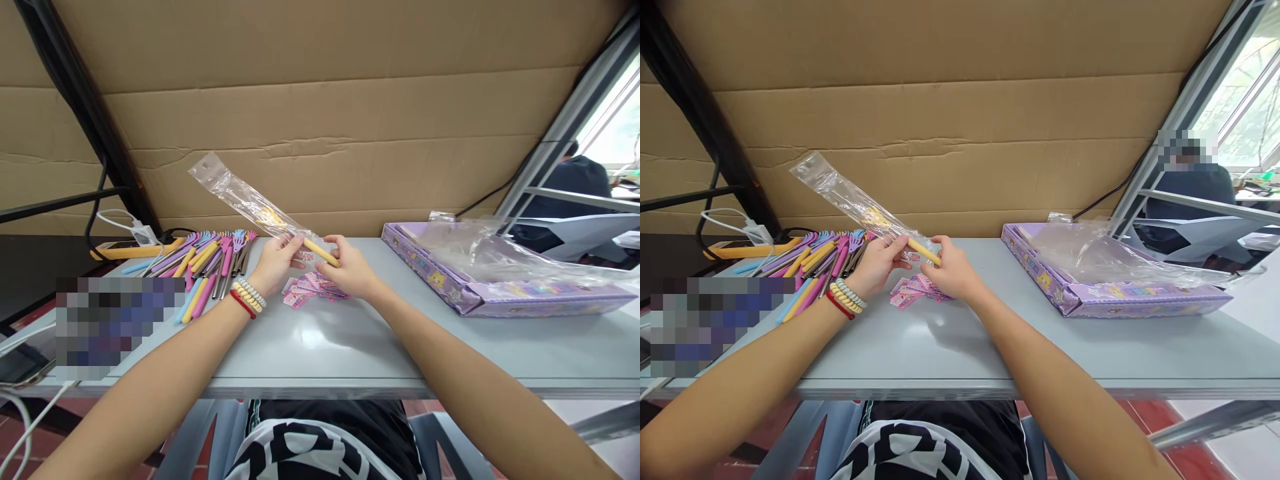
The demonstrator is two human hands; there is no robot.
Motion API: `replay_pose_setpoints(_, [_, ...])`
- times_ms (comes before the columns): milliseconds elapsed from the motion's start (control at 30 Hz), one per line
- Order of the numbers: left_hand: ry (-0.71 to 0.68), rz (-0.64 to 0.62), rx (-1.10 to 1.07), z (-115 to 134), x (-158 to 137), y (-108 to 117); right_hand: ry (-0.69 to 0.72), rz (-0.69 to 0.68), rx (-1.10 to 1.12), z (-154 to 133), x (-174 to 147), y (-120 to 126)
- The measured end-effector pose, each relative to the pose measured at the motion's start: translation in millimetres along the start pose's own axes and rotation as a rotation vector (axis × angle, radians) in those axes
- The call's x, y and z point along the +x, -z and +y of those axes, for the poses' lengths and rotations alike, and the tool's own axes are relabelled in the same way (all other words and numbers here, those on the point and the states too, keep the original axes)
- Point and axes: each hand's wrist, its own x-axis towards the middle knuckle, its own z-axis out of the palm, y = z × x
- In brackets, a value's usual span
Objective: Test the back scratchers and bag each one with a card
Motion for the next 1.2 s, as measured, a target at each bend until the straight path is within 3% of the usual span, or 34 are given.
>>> replay_pose_setpoints(100, [0.025, -0.018, -0.002, 1, -1, -2, 0.011, -0.008, 0.072, 2, 1, 0])
replay_pose_setpoints(200, [0.038, 0.043, -0.059, 6, 1, 1, 0.009, -0.059, 0.238, 3, 2, 4])
replay_pose_setpoints(333, [0.074, 0.112, -0.125, 12, 5, 11, -0.006, -0.162, 0.442, 1, 3, 12])
replay_pose_setpoints(467, [0.073, 0.091, -0.166, 12, 7, 19, -0.025, -0.282, 0.53, 2, 3, 19])
replay_pose_setpoints(567, [0.114, 0.016, -0.154, 10, 8, 20, -0.041, -0.304, 0.52, 4, 2, 19])
replay_pose_setpoints(867, [0.198, -0.371, -0.056, 2, -4, 3, 0.026, -0.172, 0.305, 12, 4, 13])
replay_pose_setpoints(1000, [0.22, -0.4, -0.006, 2, -7, 0, 0.066, -0.109, 0.164, 11, 4, 14])
replay_pose_setpoints(1200, [0.198, -0.398, 0.012, 5, -3, 7, 0.114, -0.14, 0.229, 9, 2, 14])
